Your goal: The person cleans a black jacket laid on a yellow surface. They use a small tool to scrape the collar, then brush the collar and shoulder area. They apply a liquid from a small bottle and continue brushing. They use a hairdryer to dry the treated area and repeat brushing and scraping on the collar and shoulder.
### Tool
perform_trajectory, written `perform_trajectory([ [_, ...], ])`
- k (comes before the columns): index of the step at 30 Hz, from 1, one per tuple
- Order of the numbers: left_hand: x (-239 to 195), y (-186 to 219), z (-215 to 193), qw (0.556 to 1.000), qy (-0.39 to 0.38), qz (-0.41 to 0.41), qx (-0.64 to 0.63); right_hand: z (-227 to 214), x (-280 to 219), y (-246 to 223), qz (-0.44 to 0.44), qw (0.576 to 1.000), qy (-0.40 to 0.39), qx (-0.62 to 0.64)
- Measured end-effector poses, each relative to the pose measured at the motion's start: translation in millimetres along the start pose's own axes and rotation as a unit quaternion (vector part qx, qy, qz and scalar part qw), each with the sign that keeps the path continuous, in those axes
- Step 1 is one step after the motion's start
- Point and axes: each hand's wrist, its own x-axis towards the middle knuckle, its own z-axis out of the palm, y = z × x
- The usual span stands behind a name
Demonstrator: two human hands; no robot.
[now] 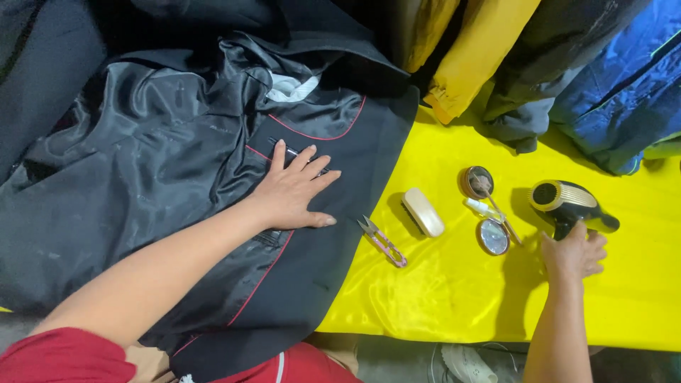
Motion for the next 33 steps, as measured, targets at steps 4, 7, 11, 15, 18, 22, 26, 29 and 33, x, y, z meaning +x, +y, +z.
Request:
perform_trajectory([
  [4, -36.3, -21.6, 10.1, 0.997, 0.018, 0.053, -0.048, -4.0, -52.7, -28.3, -0.331, 0.924, 0.113, 0.153],
  [7, -80.4, -24.3, -4.9, 0.996, -0.015, 0.056, -0.073, -23.0, -149.2, -80.5, -0.473, 0.847, 0.037, 0.238],
  [11, -129.7, -27.7, -24.3, 0.990, -0.094, 0.026, -0.103, -23.0, -212.2, -141.3, -0.522, 0.849, -0.017, 0.074],
  [15, -145.0, -44.1, 7.3, 0.996, -0.050, 0.004, -0.080, 22.2, -165.6, -140.0, -0.515, 0.847, 0.059, 0.118],
  [18, -148.7, -52.1, 25.4, 0.996, 0.060, 0.048, -0.047, 37.6, -134.9, -128.1, -0.498, 0.838, 0.210, 0.069],
  [22, -144.4, -51.0, 34.4, 0.977, 0.175, 0.090, 0.078, 14.3, -168.4, -127.9, -0.502, 0.836, 0.213, 0.065],
  [26, -132.0, -58.8, 49.8, 0.949, 0.244, 0.139, 0.145, -1.8, -256.0, -134.9, -0.545, 0.818, 0.091, 0.157],
  [29, -125.3, -57.8, 47.0, 0.944, 0.247, 0.162, 0.145, 28.2, -267.1, -130.1, -0.572, 0.807, 0.113, 0.096],
  [33, -131.8, -58.1, 39.5, 0.962, 0.218, 0.131, 0.099, 29.2, -257.0, -120.2, -0.520, 0.842, 0.094, 0.110],
])
